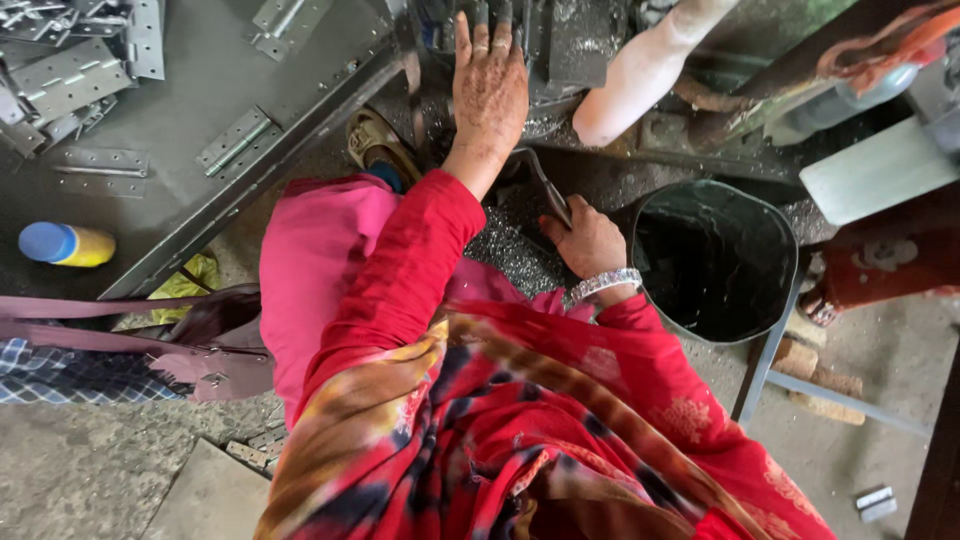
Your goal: The person repeatedly picks up small metal hinge pieces from a pile and presses them against a rotating grinding wheel to smooth or deburr edges. Finished pieces are placed on a nearby metal tray. The person uses a metal hook tool to assist in handling the pieces.
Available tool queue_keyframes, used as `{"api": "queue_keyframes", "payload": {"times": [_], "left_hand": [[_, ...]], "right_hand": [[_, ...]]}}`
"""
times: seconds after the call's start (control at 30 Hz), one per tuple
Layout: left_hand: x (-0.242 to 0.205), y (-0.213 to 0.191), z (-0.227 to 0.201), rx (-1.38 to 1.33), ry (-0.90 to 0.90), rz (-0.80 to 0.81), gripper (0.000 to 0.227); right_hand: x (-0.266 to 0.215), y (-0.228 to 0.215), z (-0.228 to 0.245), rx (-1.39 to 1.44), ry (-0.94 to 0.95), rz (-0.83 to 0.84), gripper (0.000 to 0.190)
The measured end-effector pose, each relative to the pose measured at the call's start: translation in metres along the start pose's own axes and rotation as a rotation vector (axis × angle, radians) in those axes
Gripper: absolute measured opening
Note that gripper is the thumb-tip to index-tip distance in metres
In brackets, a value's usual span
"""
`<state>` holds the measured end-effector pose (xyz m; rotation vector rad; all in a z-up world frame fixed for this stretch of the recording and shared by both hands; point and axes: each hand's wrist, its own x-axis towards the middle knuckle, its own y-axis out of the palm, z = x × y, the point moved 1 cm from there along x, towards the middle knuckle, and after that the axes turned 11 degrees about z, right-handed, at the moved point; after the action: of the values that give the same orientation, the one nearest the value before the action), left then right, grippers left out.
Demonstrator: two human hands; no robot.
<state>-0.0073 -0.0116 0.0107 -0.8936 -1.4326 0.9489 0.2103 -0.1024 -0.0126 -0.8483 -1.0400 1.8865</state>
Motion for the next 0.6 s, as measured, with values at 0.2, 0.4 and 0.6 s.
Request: {"api": "queue_keyframes", "payload": {"times": [0.2, 0.4, 0.6], "left_hand": [[0.005, 0.007, -0.003, 0.022, -0.02, -0.003, 0.033], [0.005, 0.011, -0.002, 0.066, -0.031, -0.021, 0.035], [0.0, -0.001, -0.001, 0.067, -0.015, 0.054, 0.032]], "right_hand": [[0.008, -0.015, 0.006, -0.03, -0.044, 0.02, 0.045], [-0.006, 0.007, -0.002, -0.068, 0.094, 0.002, 0.04], [-0.003, -0.001, 0.006, -0.061, 0.045, 0.006, 0.047]]}}
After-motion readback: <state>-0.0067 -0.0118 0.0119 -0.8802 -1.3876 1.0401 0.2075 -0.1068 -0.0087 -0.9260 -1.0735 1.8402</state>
